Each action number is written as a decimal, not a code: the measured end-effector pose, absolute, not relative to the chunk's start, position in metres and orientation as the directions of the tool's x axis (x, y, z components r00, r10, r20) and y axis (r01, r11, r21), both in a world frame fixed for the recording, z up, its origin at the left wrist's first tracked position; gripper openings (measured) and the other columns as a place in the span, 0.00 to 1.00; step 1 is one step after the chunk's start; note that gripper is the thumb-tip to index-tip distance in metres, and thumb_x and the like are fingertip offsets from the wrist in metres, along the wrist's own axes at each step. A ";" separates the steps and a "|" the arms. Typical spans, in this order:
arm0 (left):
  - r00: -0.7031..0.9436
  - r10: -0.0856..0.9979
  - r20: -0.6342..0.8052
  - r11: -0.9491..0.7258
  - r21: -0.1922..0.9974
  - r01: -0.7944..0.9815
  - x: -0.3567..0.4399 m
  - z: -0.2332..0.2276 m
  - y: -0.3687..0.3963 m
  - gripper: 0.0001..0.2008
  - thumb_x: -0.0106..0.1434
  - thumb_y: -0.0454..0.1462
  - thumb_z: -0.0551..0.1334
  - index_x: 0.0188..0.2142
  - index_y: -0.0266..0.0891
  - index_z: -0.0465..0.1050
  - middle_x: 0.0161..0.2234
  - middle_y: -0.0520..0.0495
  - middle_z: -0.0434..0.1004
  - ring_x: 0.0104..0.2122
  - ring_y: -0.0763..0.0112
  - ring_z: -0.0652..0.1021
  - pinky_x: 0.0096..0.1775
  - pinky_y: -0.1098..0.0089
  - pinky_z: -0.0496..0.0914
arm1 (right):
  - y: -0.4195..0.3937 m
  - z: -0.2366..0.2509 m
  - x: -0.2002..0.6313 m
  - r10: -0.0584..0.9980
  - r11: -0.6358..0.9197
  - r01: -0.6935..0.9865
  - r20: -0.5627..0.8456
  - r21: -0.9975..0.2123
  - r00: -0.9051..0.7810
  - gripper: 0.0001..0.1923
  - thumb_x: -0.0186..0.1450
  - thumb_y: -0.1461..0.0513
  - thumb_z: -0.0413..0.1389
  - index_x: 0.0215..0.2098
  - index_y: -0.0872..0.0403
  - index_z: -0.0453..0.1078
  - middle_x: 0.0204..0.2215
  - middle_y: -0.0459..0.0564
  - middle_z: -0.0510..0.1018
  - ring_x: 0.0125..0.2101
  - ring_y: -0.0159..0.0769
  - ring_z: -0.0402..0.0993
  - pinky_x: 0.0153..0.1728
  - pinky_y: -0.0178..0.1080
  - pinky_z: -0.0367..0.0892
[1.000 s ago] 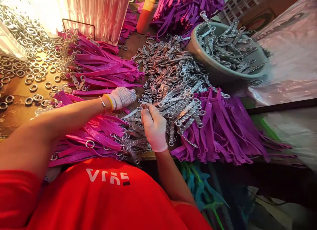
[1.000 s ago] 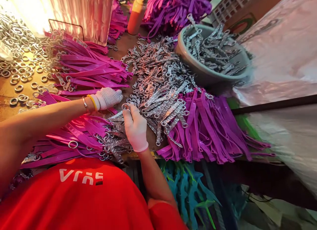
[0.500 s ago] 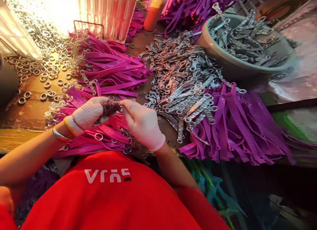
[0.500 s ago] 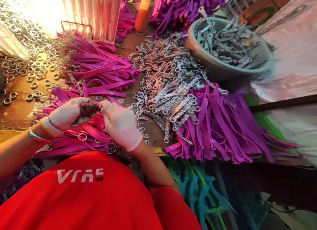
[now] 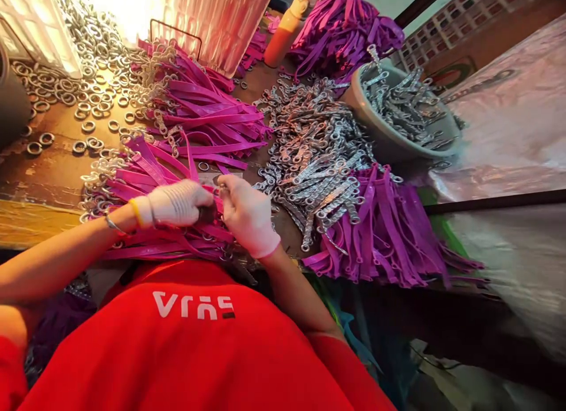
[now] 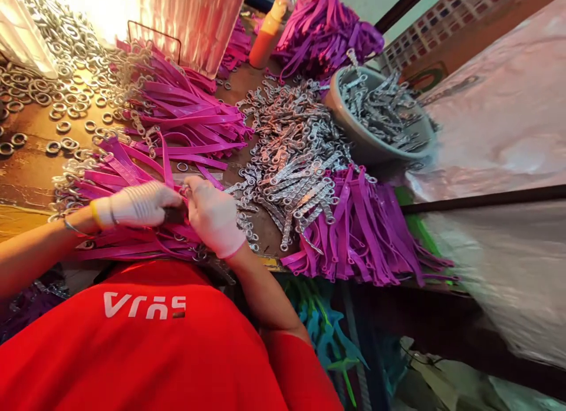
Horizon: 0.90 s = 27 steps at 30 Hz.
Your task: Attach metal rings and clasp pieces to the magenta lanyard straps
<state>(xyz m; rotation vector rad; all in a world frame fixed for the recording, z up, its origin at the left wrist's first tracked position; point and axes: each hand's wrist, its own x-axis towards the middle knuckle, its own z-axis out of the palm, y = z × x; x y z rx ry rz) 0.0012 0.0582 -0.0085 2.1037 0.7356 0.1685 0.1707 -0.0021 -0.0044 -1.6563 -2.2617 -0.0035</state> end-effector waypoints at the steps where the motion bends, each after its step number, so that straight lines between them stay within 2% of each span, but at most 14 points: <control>1: 0.793 0.592 -0.144 -0.378 0.819 0.432 0.001 -0.011 0.056 0.05 0.57 0.32 0.58 0.29 0.38 0.73 0.27 0.52 0.75 0.27 0.72 0.72 0.32 0.74 0.64 | -0.003 0.000 0.168 0.923 0.327 0.915 0.289 -0.236 -0.255 0.17 0.75 0.62 0.44 0.54 0.54 0.71 0.41 0.55 0.81 0.38 0.41 0.76 0.39 0.38 0.65; 4: 0.608 0.790 -0.083 -0.165 0.925 0.342 -0.004 -0.010 0.054 0.06 0.62 0.35 0.59 0.29 0.37 0.70 0.24 0.53 0.70 0.24 0.75 0.69 0.29 0.74 0.63 | -0.003 0.013 0.163 0.921 0.345 0.895 0.285 -0.284 -0.265 0.17 0.75 0.60 0.46 0.55 0.53 0.70 0.44 0.55 0.81 0.42 0.43 0.77 0.43 0.39 0.67; 6: 0.519 0.849 -0.103 -0.064 0.954 0.294 -0.013 -0.007 0.056 0.11 0.66 0.41 0.57 0.32 0.36 0.70 0.20 0.55 0.66 0.20 0.77 0.65 0.24 0.74 0.60 | -0.003 0.015 0.164 0.931 0.336 0.895 0.250 -0.294 -0.268 0.16 0.74 0.62 0.47 0.54 0.54 0.71 0.44 0.56 0.81 0.43 0.43 0.78 0.44 0.39 0.68; 9: 0.531 0.826 -0.192 0.081 0.971 0.225 -0.023 -0.006 0.059 0.15 0.68 0.45 0.57 0.33 0.35 0.71 0.17 0.55 0.64 0.16 0.78 0.62 0.20 0.74 0.56 | -0.001 0.009 0.168 0.940 0.330 0.887 0.199 -0.324 -0.277 0.15 0.72 0.65 0.49 0.54 0.54 0.72 0.45 0.55 0.82 0.44 0.42 0.78 0.45 0.39 0.69; 13: 0.572 0.774 -0.272 0.213 0.962 0.169 -0.023 -0.010 0.055 0.17 0.66 0.46 0.60 0.27 0.37 0.66 0.16 0.54 0.63 0.14 0.79 0.61 0.17 0.74 0.54 | -0.001 0.003 0.165 0.942 0.330 0.902 0.155 -0.277 -0.297 0.15 0.73 0.64 0.48 0.52 0.54 0.73 0.43 0.54 0.82 0.42 0.40 0.78 0.44 0.37 0.67; 16: 0.614 0.755 -0.233 0.155 0.972 0.178 -0.018 -0.012 0.053 0.16 0.67 0.45 0.59 0.27 0.37 0.67 0.17 0.55 0.61 0.15 0.79 0.61 0.18 0.75 0.55 | 0.000 0.003 0.159 0.952 0.297 0.942 0.127 -0.154 -0.280 0.16 0.73 0.64 0.47 0.52 0.56 0.73 0.39 0.54 0.81 0.37 0.40 0.77 0.40 0.36 0.66; 18: 0.643 0.752 -0.147 -0.009 0.973 0.233 -0.016 -0.013 0.053 0.13 0.66 0.43 0.59 0.30 0.36 0.71 0.19 0.54 0.64 0.18 0.77 0.64 0.22 0.75 0.59 | 0.001 0.001 0.158 0.952 0.294 0.953 0.109 -0.076 -0.285 0.17 0.73 0.64 0.47 0.53 0.57 0.73 0.36 0.55 0.81 0.34 0.40 0.76 0.36 0.36 0.65; 20: 0.663 0.747 -0.043 -0.223 0.924 0.311 -0.014 -0.016 0.054 0.11 0.64 0.41 0.59 0.31 0.36 0.73 0.24 0.52 0.71 0.24 0.74 0.69 0.28 0.74 0.63 | 0.003 -0.003 0.160 0.947 0.313 0.947 0.100 -0.070 -0.305 0.17 0.72 0.64 0.47 0.53 0.57 0.73 0.36 0.54 0.81 0.33 0.40 0.76 0.36 0.36 0.64; 22: 0.667 0.744 0.030 -0.343 0.874 0.344 -0.012 -0.020 0.055 0.11 0.63 0.40 0.59 0.31 0.35 0.75 0.28 0.50 0.75 0.29 0.71 0.72 0.33 0.73 0.65 | 0.005 -0.005 0.162 0.949 0.307 0.944 0.114 -0.122 -0.294 0.16 0.73 0.63 0.46 0.53 0.56 0.72 0.39 0.55 0.81 0.37 0.40 0.77 0.39 0.37 0.66; 25: 0.649 0.761 0.016 -0.256 0.926 0.277 -0.011 -0.026 0.055 0.15 0.66 0.44 0.58 0.36 0.34 0.77 0.29 0.50 0.74 0.28 0.72 0.70 0.32 0.73 0.65 | 0.004 0.001 0.166 0.961 0.270 0.941 0.115 -0.206 -0.251 0.17 0.73 0.64 0.46 0.56 0.57 0.70 0.47 0.57 0.80 0.44 0.41 0.77 0.44 0.37 0.67; 27: 0.632 0.775 -0.016 -0.164 0.960 0.226 -0.011 -0.028 0.054 0.18 0.67 0.46 0.59 0.36 0.32 0.77 0.26 0.51 0.71 0.26 0.74 0.67 0.29 0.74 0.63 | 0.003 0.011 0.167 0.964 0.265 0.936 0.045 -0.230 -0.262 0.20 0.72 0.63 0.49 0.61 0.56 0.65 0.50 0.56 0.80 0.47 0.42 0.77 0.44 0.37 0.67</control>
